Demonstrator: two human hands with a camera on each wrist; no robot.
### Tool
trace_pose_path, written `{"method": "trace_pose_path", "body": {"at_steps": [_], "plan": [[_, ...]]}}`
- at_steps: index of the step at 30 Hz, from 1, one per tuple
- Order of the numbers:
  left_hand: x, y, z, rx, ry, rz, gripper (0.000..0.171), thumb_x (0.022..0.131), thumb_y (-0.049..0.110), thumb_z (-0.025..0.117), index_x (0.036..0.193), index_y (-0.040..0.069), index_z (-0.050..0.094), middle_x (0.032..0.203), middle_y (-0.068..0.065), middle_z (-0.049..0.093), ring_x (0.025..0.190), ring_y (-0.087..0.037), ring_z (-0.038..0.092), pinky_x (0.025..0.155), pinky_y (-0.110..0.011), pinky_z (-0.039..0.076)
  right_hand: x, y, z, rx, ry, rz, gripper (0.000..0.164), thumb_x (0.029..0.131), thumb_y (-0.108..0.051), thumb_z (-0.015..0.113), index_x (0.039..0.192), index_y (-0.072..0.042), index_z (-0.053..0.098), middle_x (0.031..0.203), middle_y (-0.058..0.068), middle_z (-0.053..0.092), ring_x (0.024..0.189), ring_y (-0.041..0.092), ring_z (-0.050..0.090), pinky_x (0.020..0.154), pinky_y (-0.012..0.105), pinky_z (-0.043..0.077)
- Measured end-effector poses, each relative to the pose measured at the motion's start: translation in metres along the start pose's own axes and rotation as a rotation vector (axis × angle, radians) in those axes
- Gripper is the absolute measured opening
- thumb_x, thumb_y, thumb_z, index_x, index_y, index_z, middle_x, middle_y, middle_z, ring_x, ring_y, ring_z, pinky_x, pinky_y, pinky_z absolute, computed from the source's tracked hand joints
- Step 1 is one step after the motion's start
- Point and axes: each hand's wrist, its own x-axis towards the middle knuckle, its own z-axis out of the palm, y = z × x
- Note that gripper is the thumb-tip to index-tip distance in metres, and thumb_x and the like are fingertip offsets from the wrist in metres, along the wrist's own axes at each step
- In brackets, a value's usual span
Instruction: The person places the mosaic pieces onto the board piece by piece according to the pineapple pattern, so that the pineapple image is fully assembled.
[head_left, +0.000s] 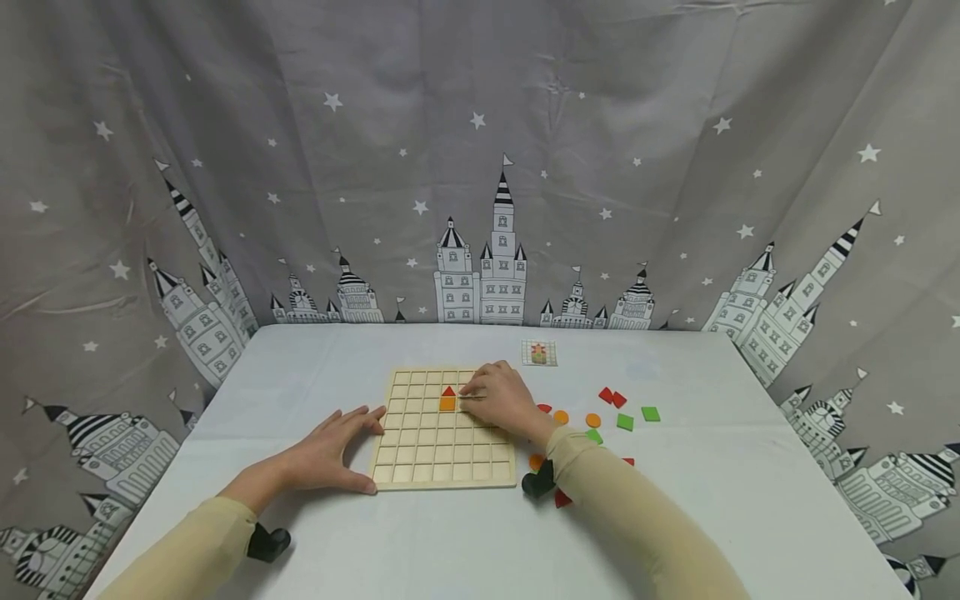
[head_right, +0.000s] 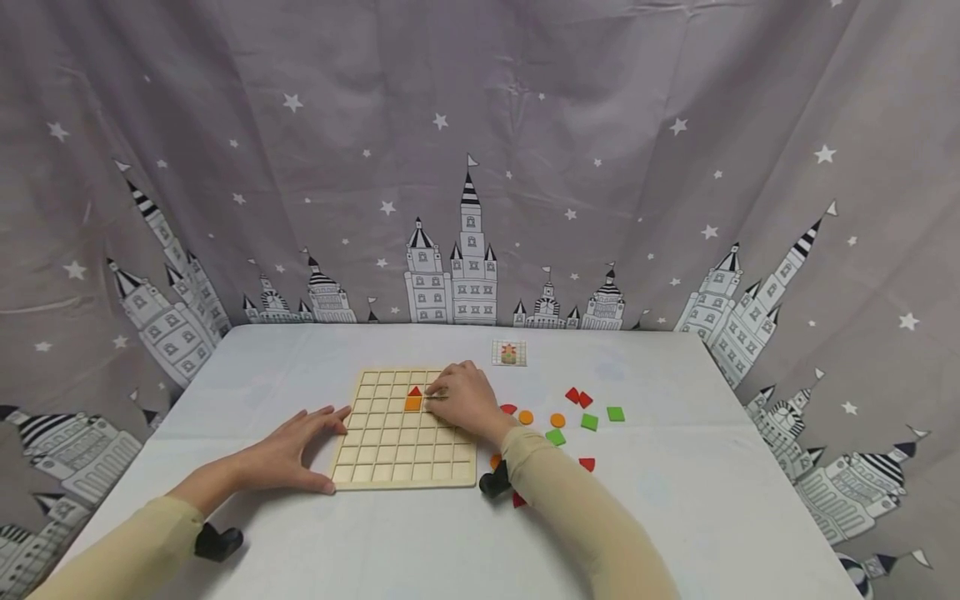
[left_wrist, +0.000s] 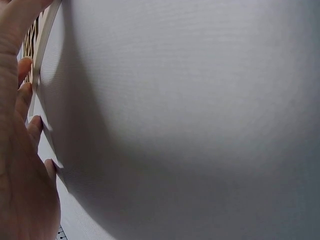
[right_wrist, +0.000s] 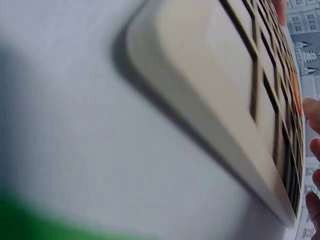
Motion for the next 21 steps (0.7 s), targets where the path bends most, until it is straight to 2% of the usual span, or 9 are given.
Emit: {"method": "trace_pose_path", "body": {"at_steps": [7, 10, 14, 17, 21], "plan": [[0.0, 0.002, -0.001, -0.004, 0.0, 0.0, 0.085, 0.067, 0.071, 0.083, 0.128, 0.02, 0.054, 0.165, -0.009, 0.033, 0.152, -0.042, 0.022, 0.123, -0.063, 0.006, -0.011, 0.018, -0.026, 0.076, 0.006, 0.056, 0.02, 0.093, -0.033, 0.075, 0.108, -0.021, 0.08, 0.113, -0.005, 0.065, 0.11, 0.021, 0.052, 0.098, 0.043, 0.046], [-0.001, 0.003, -0.002, -0.006, -0.001, -0.003, 0.084, 0.067, 0.069, 0.084, 0.128, 0.02, 0.054, 0.165, -0.01, 0.033, 0.152, -0.043, 0.022, 0.123, -0.063, 0.006, -0.017, 0.025, -0.04, 0.095, 0.015, 0.086, 0.021, 0.092, -0.031, 0.077, 0.109, -0.019, 0.08, 0.114, -0.003, 0.065, 0.12, 0.025, 0.053, 0.114, 0.048, 0.037], [-0.002, 0.005, -0.003, -0.008, 0.003, 0.003, 0.082, 0.068, 0.066, 0.085, 0.128, 0.019, 0.055, 0.164, -0.012, 0.034, 0.151, -0.045, 0.023, 0.122, -0.066, 0.007, -0.028, 0.038, -0.055, 0.083, 0.028, 0.136, 0.023, 0.09, -0.032, 0.079, 0.11, -0.021, 0.079, 0.12, 0.0, 0.066, 0.127, 0.029, 0.05, 0.12, 0.053, 0.028], [-0.002, 0.006, -0.003, -0.008, 0.008, 0.007, 0.082, 0.068, 0.066, 0.086, 0.128, 0.019, 0.055, 0.164, -0.013, 0.034, 0.15, -0.046, 0.024, 0.122, -0.066, 0.007, -0.038, 0.051, -0.064, 0.068, 0.029, 0.185, 0.026, 0.09, -0.035, 0.079, 0.112, -0.022, 0.079, 0.126, 0.002, 0.065, 0.126, 0.029, 0.048, 0.113, 0.053, 0.035], [-0.002, 0.005, -0.002, -0.008, 0.011, 0.011, 0.083, 0.068, 0.067, 0.085, 0.127, 0.019, 0.055, 0.163, -0.014, 0.035, 0.15, -0.047, 0.024, 0.121, -0.068, 0.007, -0.055, 0.073, -0.075, 0.051, 0.032, 0.226, 0.03, 0.09, -0.037, 0.078, 0.115, -0.02, 0.078, 0.128, 0.005, 0.065, 0.129, 0.031, 0.046, 0.113, 0.056, 0.034]]}}
